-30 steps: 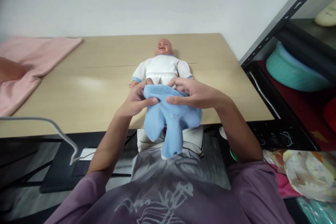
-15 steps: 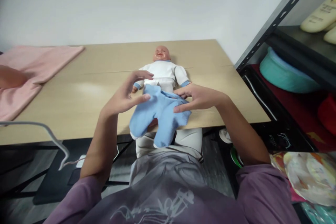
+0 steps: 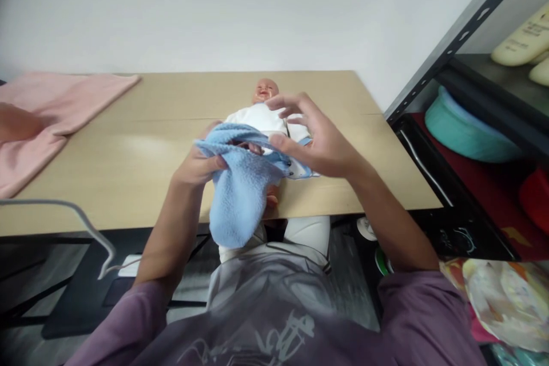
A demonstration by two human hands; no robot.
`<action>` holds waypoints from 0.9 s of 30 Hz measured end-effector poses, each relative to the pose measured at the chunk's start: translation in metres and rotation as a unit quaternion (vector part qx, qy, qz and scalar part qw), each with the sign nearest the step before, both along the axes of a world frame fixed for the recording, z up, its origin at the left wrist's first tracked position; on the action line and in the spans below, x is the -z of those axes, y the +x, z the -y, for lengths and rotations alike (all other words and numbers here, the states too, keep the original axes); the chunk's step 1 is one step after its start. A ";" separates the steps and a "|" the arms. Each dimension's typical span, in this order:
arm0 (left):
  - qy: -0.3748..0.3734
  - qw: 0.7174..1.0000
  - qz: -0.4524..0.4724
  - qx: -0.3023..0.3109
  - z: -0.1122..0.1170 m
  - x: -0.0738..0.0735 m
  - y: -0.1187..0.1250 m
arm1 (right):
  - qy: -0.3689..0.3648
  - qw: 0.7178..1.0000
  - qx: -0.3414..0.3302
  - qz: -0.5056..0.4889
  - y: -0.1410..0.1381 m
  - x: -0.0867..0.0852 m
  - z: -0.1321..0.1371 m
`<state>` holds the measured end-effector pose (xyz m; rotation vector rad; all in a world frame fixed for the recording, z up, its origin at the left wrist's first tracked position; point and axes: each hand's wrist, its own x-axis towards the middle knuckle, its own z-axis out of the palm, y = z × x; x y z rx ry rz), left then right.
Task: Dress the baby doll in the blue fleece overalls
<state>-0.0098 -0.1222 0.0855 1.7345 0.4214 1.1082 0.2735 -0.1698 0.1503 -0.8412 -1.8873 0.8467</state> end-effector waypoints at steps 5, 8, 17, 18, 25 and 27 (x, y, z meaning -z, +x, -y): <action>-0.066 0.995 0.058 -0.037 0.004 0.017 -0.001 | 0.070 0.997 0.003 0.024 -0.010 0.056 0.019; -0.074 0.992 0.096 -0.046 0.007 0.016 0.003 | 0.159 0.983 0.073 0.057 -0.014 0.076 0.026; -0.002 0.993 -0.114 0.007 -0.005 -0.023 -0.021 | 0.013 0.992 0.001 -0.124 -0.034 0.030 0.035; 0.014 0.991 -0.134 0.003 -0.005 -0.028 -0.023 | -0.012 0.994 -0.007 -0.108 -0.037 0.020 0.035; 0.051 0.995 -0.088 0.003 0.023 -0.059 -0.009 | -0.013 0.999 -0.011 -0.040 -0.066 -0.036 0.020; 0.063 0.996 -0.068 -0.017 0.031 -0.065 -0.002 | -0.007 0.997 -0.046 -0.056 -0.066 -0.040 0.017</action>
